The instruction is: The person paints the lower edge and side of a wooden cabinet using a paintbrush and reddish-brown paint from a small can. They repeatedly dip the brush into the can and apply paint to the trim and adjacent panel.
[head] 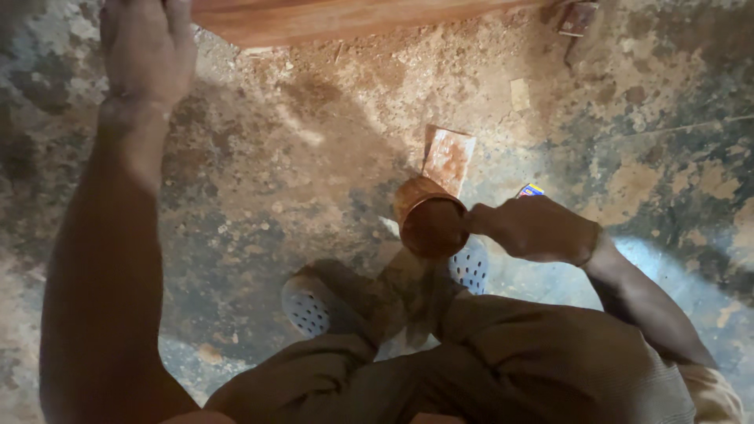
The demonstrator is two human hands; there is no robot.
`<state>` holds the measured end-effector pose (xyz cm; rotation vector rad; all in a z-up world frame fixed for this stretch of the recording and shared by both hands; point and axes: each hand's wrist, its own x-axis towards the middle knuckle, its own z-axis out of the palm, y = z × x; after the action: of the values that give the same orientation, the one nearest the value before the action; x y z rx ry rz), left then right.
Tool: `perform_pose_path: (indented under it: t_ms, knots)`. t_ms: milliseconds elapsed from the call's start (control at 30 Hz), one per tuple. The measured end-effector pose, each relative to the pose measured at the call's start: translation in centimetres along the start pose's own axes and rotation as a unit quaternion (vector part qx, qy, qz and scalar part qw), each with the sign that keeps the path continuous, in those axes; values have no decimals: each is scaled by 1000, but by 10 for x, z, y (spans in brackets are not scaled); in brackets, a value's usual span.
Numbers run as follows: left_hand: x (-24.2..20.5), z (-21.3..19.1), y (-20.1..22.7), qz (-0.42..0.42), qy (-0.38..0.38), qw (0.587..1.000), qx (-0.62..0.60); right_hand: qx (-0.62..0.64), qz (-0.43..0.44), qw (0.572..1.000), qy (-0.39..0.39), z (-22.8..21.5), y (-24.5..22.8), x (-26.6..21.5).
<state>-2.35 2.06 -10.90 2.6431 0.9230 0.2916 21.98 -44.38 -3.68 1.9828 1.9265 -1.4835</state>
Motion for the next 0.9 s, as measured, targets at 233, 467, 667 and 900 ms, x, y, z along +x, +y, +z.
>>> perform_pose_path:
  t_ms: [233, 467, 667, 900]
  knots:
    - [-2, 5, 5, 77, 82, 994, 1, 95, 97, 991, 14, 10, 16, -18]
    - [-3, 2, 5, 48, 51, 995, -77, 22, 81, 990, 117, 16, -3, -27]
    - [0, -15, 17, 39, 63, 992, -102, 172, -2, 974, 150, -23, 2, -36]
    - [2, -25, 38, 34, 99, 990, -95, 548, -61, 793, 259, -20, 11, 11]
